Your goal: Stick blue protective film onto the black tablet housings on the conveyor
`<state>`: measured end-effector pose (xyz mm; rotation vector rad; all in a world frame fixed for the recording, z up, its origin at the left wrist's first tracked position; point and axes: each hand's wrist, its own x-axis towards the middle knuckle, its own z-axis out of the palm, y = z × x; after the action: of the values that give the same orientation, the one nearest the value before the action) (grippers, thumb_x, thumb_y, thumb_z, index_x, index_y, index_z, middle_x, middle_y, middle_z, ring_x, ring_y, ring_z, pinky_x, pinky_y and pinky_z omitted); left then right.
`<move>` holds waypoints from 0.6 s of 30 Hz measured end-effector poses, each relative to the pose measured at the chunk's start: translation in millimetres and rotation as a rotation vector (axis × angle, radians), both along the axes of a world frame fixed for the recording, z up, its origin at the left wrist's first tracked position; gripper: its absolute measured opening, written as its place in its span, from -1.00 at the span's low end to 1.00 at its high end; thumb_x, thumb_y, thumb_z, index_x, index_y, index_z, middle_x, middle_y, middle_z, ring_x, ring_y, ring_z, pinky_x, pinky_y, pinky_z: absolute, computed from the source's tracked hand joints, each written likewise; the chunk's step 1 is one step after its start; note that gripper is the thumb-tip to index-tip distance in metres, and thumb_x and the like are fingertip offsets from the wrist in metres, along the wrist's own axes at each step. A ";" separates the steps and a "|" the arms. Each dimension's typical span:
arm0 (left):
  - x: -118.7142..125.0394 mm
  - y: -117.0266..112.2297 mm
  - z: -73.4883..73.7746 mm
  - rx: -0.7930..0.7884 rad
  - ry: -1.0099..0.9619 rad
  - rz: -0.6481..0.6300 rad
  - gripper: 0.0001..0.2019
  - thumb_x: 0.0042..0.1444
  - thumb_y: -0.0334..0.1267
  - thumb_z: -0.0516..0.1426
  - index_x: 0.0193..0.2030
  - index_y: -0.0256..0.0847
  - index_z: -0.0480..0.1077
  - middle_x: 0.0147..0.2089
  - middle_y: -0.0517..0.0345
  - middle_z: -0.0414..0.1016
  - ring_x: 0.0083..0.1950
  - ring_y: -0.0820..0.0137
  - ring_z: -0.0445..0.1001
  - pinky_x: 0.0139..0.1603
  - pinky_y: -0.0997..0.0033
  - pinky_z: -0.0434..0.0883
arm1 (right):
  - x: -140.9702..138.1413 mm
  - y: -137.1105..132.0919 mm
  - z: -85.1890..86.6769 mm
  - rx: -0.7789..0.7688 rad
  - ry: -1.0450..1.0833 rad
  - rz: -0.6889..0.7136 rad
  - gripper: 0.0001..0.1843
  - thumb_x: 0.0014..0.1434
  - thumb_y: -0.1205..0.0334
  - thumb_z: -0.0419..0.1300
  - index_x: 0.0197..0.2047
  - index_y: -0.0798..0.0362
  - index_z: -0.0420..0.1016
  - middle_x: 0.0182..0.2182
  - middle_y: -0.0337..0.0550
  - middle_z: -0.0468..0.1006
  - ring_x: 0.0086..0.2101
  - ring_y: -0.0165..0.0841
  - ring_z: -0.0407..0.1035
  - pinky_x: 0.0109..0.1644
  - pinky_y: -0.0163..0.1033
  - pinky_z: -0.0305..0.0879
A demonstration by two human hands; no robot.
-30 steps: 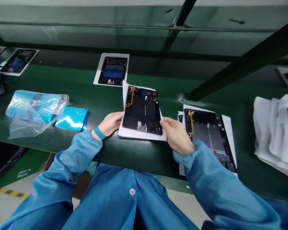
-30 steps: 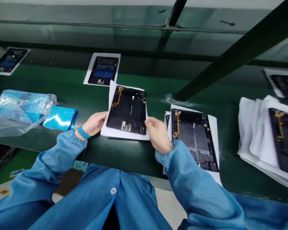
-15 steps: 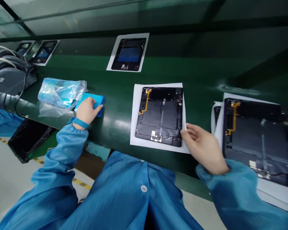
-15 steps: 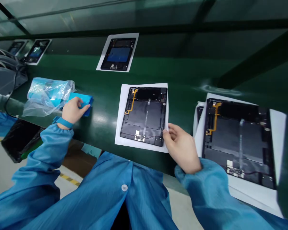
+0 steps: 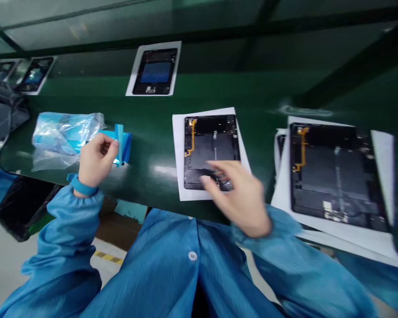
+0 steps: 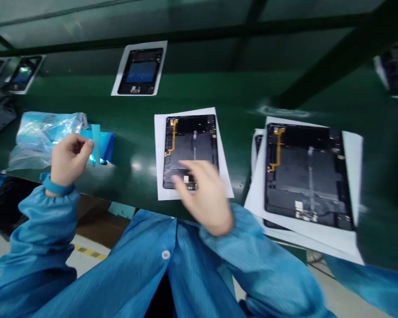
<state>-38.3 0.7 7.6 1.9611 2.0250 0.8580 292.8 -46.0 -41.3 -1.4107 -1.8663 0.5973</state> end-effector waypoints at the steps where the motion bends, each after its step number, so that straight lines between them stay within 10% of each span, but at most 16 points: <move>1: 16.9 -7.7 4.1 0.018 -0.029 -0.079 -0.81 0.21 -0.17 0.16 -0.37 -0.21 0.37 -0.48 0.26 0.40 -0.47 0.51 0.32 -0.41 0.50 0.27 | -18.9 -0.4 3.3 -0.082 0.146 0.094 -0.60 0.28 0.06 0.28 0.13 0.02 0.48 -0.09 -0.01 0.58 -0.21 -0.25 0.51 -0.09 -0.07 0.52; 5: 65.0 -28.2 12.2 -0.111 -0.139 -0.355 -0.82 0.24 -0.20 0.18 -0.37 -0.20 0.42 -0.47 0.28 0.44 -0.47 0.53 0.36 -0.43 0.53 0.29 | -76.4 3.9 5.1 -0.264 0.496 0.209 -0.31 0.09 -0.07 0.43 0.20 0.06 0.40 -0.08 -0.06 0.58 -0.31 -0.38 0.49 -0.18 -0.20 0.54; 9: 73.4 -29.4 5.5 -0.151 -0.187 -0.536 -0.84 0.30 -0.25 0.17 -0.32 -0.18 0.41 -0.44 0.30 0.43 -0.45 0.56 0.36 -0.42 0.55 0.30 | -84.3 6.0 -0.3 -0.385 0.700 0.161 -0.50 0.11 -0.08 0.40 0.00 0.06 0.54 -0.21 -0.13 0.61 -0.41 -0.43 0.49 -0.27 -0.26 0.53; 14: 68.4 -20.3 -5.6 0.042 -0.039 -0.586 -0.88 0.31 -0.26 0.17 -0.28 -0.17 0.38 -0.39 0.27 0.46 -0.42 0.51 0.41 -0.40 0.51 0.32 | -65.5 9.7 -6.2 -0.359 0.753 0.078 -0.72 0.17 0.00 0.35 -0.32 0.06 0.57 -0.42 -0.20 0.62 -0.42 -0.41 0.52 -0.24 -0.26 0.52; 18: 35.6 1.8 -1.2 0.235 0.078 -0.368 -0.87 0.19 -0.23 0.26 -0.31 -0.15 0.39 -0.40 0.29 0.43 -0.40 0.46 0.38 -0.38 0.48 0.26 | -34.8 14.6 -1.5 -0.178 0.743 -0.281 -0.75 0.18 0.03 0.32 -0.27 0.04 0.51 -0.41 -0.22 0.59 -0.42 -0.42 0.48 -0.28 -0.29 0.49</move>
<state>-2.8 2.5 6.5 2.4256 1.5778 0.9741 258.0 -31.5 -42.8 -1.2835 -1.0327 0.9937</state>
